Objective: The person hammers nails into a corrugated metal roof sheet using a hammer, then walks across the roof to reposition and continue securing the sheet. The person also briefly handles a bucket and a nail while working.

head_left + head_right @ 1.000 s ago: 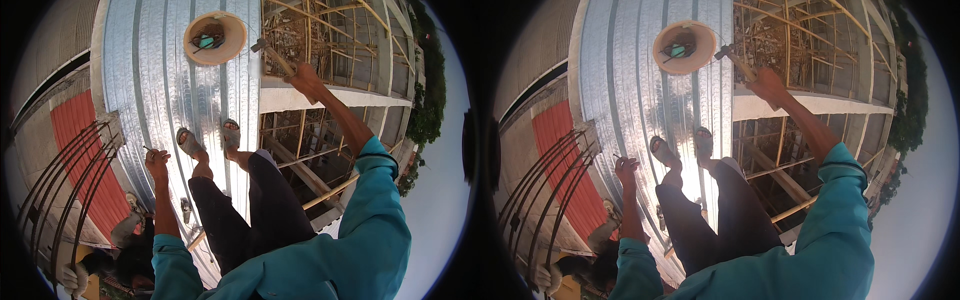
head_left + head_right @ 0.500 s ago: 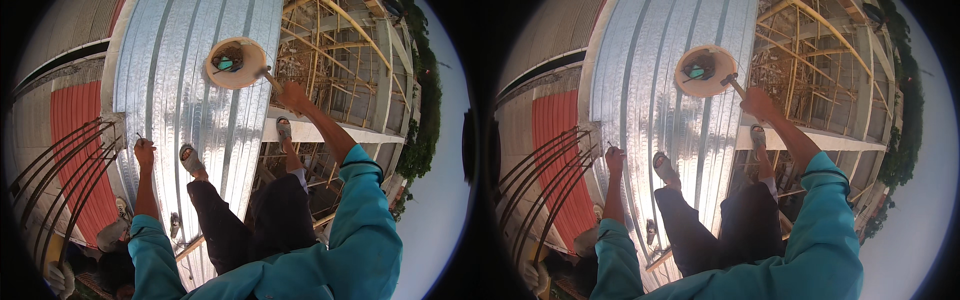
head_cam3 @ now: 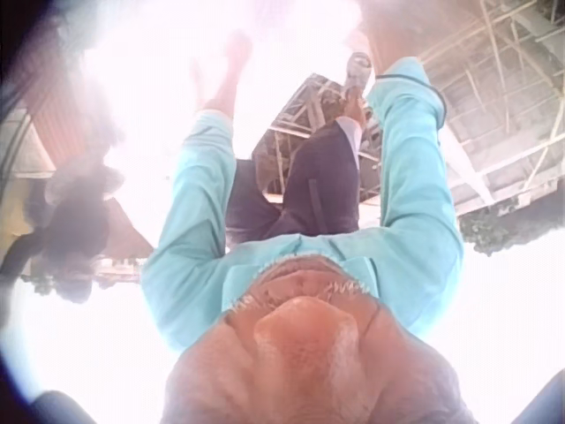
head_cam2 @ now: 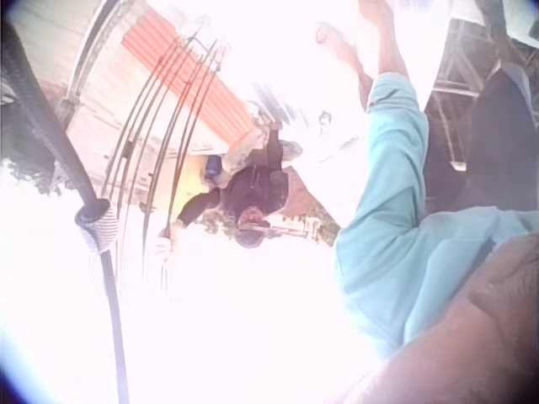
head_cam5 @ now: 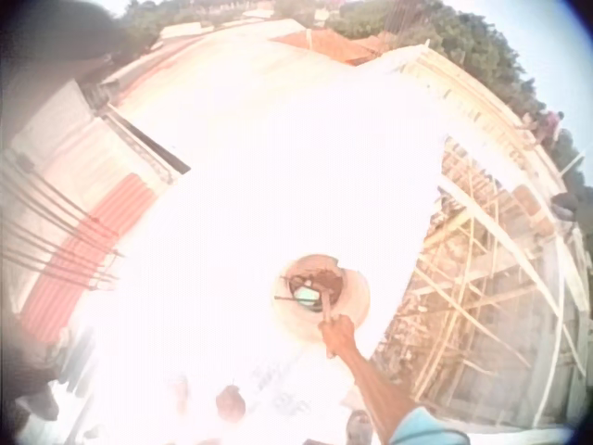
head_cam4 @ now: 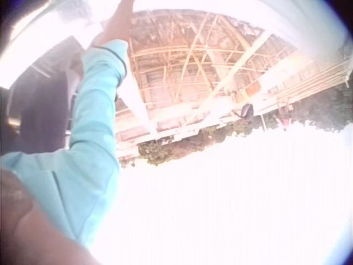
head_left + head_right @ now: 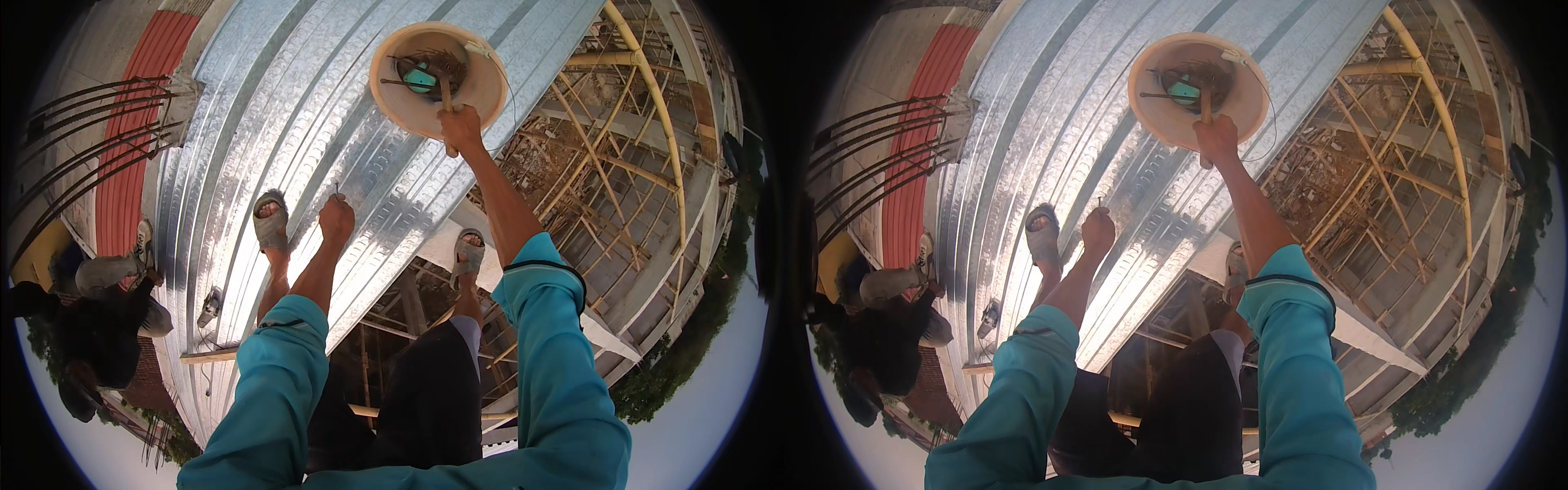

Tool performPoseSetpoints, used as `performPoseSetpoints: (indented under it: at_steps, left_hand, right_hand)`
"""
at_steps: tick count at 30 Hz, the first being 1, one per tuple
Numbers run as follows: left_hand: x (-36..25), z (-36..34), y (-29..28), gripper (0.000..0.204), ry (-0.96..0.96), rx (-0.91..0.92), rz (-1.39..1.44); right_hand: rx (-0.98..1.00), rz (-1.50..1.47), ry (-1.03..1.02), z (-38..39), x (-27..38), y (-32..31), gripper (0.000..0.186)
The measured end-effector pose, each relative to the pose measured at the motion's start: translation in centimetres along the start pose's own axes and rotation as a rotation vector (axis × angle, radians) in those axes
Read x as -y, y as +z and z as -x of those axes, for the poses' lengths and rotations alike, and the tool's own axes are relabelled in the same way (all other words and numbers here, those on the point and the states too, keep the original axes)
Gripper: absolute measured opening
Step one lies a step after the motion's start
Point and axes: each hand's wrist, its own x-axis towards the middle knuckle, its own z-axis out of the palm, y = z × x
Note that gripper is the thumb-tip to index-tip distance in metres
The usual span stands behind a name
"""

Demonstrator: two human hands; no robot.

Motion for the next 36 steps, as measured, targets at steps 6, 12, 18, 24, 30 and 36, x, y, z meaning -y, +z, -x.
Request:
performPoseSetpoints:
  at_steps: [6, 12, 18, 24, 30, 36]
  left_hand:
    - [3.5, 1.7, 8.2, 0.036, -0.041, -0.054, 0.055]
    - [4.5, 1.5, 14.0, 0.035, -0.088, -0.265, 0.195]
    - [4.6, 1.2, 19.2, 0.032, -0.128, -0.423, 0.099]
    - [5.8, 1.0, 21.2, 0.027, -0.073, -0.550, 0.145]
    - [5.9, 0.5, 21.9, 0.026, -0.104, -0.617, 0.083]
    - [4.3, -0.9, 22.8, 0.036, -0.411, -0.649, 0.032]
  right_hand:
    - [-0.056, 0.543, -0.476, 1.9, -2.7, -3.6, 0.045]
    - [-0.703, -0.423, -0.392, 0.6, -10.5, -12.7, 0.043]
    - [-0.162, -0.415, 0.348, -8.1, -27.3, -6.7, 0.048]
    - [-0.167, -0.652, 0.511, -14.2, -32.9, -1.0, 0.059]
    - [0.142, -0.924, 0.454, -14.7, -33.4, -1.6, 0.059]
    - [0.060, -0.894, 0.486, -14.9, -33.8, -1.2, 0.062]
